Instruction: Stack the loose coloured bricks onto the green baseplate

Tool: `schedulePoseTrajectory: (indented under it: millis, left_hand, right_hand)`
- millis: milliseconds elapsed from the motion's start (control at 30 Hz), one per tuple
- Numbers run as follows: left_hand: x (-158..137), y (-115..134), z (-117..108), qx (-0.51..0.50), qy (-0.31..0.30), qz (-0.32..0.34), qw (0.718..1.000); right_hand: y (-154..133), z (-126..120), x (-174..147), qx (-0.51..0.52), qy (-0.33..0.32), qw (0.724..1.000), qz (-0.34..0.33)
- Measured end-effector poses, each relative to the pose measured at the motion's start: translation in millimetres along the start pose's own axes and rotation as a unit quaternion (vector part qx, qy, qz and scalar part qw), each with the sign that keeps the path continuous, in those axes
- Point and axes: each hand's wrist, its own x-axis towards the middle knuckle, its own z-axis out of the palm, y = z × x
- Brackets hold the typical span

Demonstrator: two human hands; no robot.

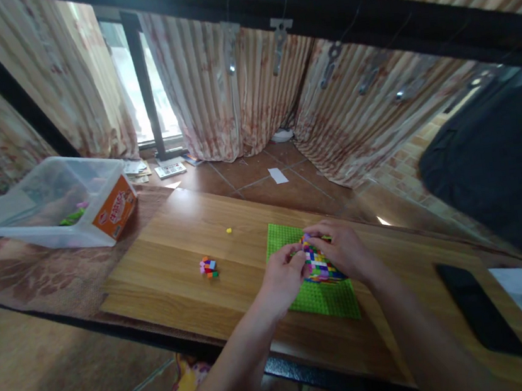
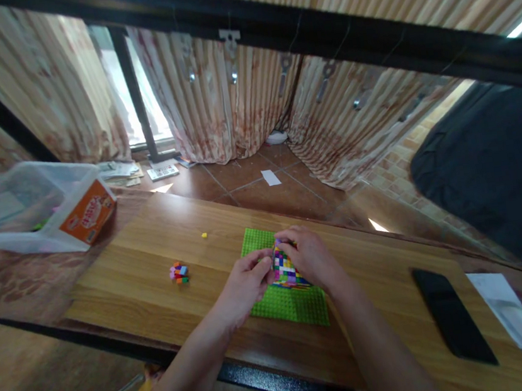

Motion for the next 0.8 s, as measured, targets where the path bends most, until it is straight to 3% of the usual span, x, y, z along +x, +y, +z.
schedulePoseTrajectory:
  millis: [400,600,800]
  left_hand:
    - [8.4,-8.9,-0.9,-0.042,-0.003,0.008,0.999]
    - [10.8,-13.6,-2.7,-0.037,-0.006,0.024,0.999]
    - [11.1,-14.9,-3.3,-0.016,0.019,0.023,0.999]
  right_hand:
    - [-6.2,-11.5,11.3,0.072,-0.058,0.988,0.125]
    - [-7.2,-20.7,24.8,0.046,-0.160,0.981,0.095]
    - [-14.1,-25.8,34.7,-0.013,-0.221,0.972,0.078]
